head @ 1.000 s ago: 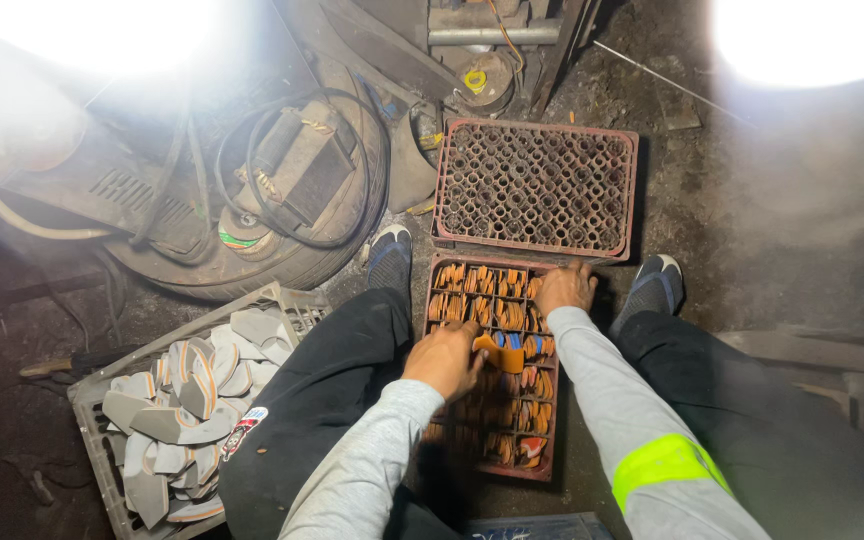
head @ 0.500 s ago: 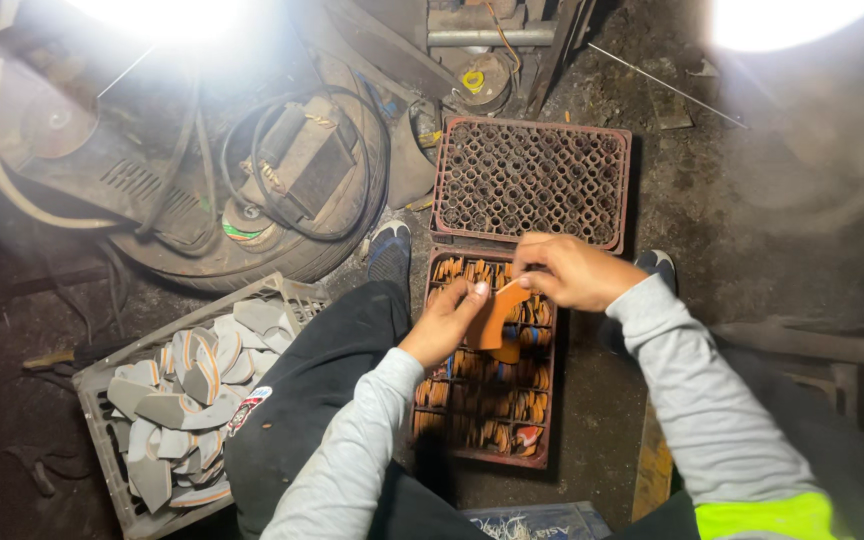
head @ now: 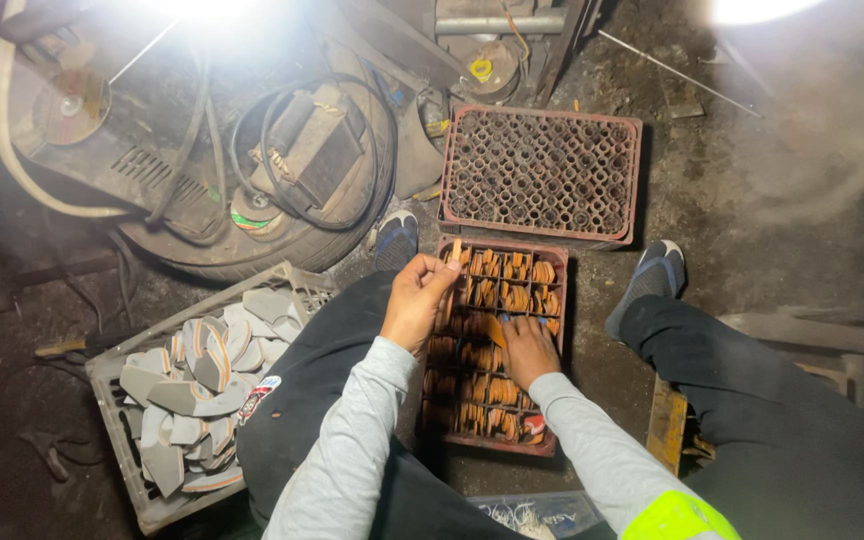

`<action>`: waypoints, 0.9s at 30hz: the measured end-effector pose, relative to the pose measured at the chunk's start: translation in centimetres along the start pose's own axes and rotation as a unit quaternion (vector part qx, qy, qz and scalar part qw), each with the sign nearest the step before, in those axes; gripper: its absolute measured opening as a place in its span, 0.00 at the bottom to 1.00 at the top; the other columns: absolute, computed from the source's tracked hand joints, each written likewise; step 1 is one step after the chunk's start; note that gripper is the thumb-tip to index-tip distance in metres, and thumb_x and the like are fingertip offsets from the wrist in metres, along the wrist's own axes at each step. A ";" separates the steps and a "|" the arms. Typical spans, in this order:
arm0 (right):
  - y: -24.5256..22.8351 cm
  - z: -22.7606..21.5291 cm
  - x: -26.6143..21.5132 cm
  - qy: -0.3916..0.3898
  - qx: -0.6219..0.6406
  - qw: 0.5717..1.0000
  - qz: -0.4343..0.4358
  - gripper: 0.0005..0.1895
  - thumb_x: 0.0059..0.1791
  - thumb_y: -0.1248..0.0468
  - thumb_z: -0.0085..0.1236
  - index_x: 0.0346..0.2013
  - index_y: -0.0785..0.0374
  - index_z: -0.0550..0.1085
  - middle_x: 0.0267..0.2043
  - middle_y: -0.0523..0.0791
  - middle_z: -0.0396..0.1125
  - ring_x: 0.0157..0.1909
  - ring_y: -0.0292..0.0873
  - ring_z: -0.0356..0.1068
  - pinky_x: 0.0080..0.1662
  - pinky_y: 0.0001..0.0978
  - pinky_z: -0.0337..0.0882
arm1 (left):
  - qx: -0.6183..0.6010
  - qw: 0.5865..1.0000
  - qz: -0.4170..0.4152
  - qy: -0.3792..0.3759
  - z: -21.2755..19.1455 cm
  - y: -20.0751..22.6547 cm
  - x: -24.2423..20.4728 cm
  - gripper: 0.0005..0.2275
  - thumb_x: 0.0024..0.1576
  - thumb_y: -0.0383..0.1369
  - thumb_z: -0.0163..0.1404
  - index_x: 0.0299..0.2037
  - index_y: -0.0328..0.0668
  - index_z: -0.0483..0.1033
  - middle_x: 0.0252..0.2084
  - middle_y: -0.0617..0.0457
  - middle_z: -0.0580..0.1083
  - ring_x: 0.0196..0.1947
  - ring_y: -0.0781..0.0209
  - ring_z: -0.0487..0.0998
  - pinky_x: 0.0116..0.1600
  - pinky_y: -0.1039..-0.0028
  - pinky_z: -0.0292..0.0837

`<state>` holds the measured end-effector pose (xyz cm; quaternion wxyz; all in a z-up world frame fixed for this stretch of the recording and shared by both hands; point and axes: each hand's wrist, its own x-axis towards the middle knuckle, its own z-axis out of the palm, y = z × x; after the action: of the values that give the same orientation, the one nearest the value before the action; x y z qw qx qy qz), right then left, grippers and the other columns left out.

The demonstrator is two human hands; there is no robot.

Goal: The person sits on the floor and sorts orange brake pads from a crate, peeling off paper labels and placing the pads into a perforated tray. They handle the pads one at a time, occasionally inspecting them before arranging them in the tray.

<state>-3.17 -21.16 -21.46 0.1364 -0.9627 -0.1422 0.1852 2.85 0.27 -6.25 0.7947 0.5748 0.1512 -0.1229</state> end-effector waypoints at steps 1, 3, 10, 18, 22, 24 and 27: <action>0.4 0.9 0.1 0.025 -0.012 0.999 -0.016 0.26 0.46 0.63 0.61 0.57 0.66 0.67 0.61 0.55 0.64 0.66 0.59 0.59 0.68 0.51 0.55 | 0.012 1.000 0.003 0.004 0.0 -0.2 0.1 0.10 0.64 0.33 0.56 0.41 0.32 0.71 0.30 0.53 0.73 0.25 0.69 0.68 0.29 0.79 0.61; 1.0 1.9 0.4 0.066 -0.029 0.997 -0.035 0.25 0.47 0.63 0.60 0.57 0.67 0.67 0.60 0.56 0.64 0.65 0.59 0.61 0.68 0.52 0.56 | -0.004 1.000 0.010 -0.009 0.1 -0.2 0.3 0.10 0.63 0.32 0.57 0.43 0.31 0.71 0.32 0.51 0.74 0.28 0.67 0.71 0.33 0.78 0.66; -0.3 -2.5 1.1 0.098 0.122 0.983 0.098 0.21 0.47 0.64 0.61 0.50 0.67 0.66 0.51 0.58 0.69 0.53 0.57 0.70 0.57 0.50 0.70 | -0.087 0.995 -0.033 -0.041 0.7 0.6 -0.4 0.16 0.61 0.34 0.52 0.56 0.37 0.66 0.41 0.40 0.78 0.36 0.54 0.83 0.41 0.66 0.81; -5.8 -17.7 -0.5 0.176 0.508 0.842 -0.048 0.16 0.50 0.66 0.55 0.50 0.64 0.65 0.45 0.51 0.74 0.48 0.47 0.78 0.52 0.39 0.78 | -0.053 0.990 0.043 -0.123 1.9 1.9 -1.7 0.24 0.63 0.27 0.50 0.71 0.44 0.62 0.43 0.49 0.76 0.39 0.67 0.76 0.45 0.80 0.74; -8.0 -20.3 -5.0 0.256 0.386 0.881 -0.091 0.19 0.48 0.67 0.58 0.53 0.65 0.67 0.47 0.53 0.74 0.50 0.50 0.78 0.54 0.39 0.77 | -0.046 0.988 0.041 -0.138 3.5 2.6 -2.7 0.23 0.62 0.24 0.51 0.69 0.46 0.65 0.46 0.57 0.73 0.34 0.76 0.67 0.35 0.85 0.63; -8.5 -20.1 -6.3 0.268 0.362 0.889 -0.082 0.21 0.48 0.66 0.59 0.55 0.65 0.67 0.47 0.54 0.74 0.50 0.51 0.78 0.53 0.40 0.77 | -0.044 0.988 0.036 -0.141 3.9 2.4 -3.7 0.23 0.61 0.24 0.52 0.68 0.45 0.66 0.46 0.58 0.72 0.33 0.76 0.66 0.34 0.85 0.63; -8.8 -19.9 -6.8 0.263 0.343 0.899 -0.068 0.23 0.48 0.65 0.59 0.56 0.65 0.66 0.47 0.55 0.74 0.51 0.53 0.78 0.52 0.41 0.76 | -0.044 0.987 0.032 -0.153 4.5 2.7 -4.1 0.23 0.60 0.23 0.52 0.68 0.45 0.67 0.45 0.57 0.71 0.33 0.76 0.67 0.34 0.85 0.63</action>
<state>-3.31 -19.39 1.33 0.5028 -0.8580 -0.0936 -0.0474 0.46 -3.09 -1.01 0.8364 0.5184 0.0152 -0.1773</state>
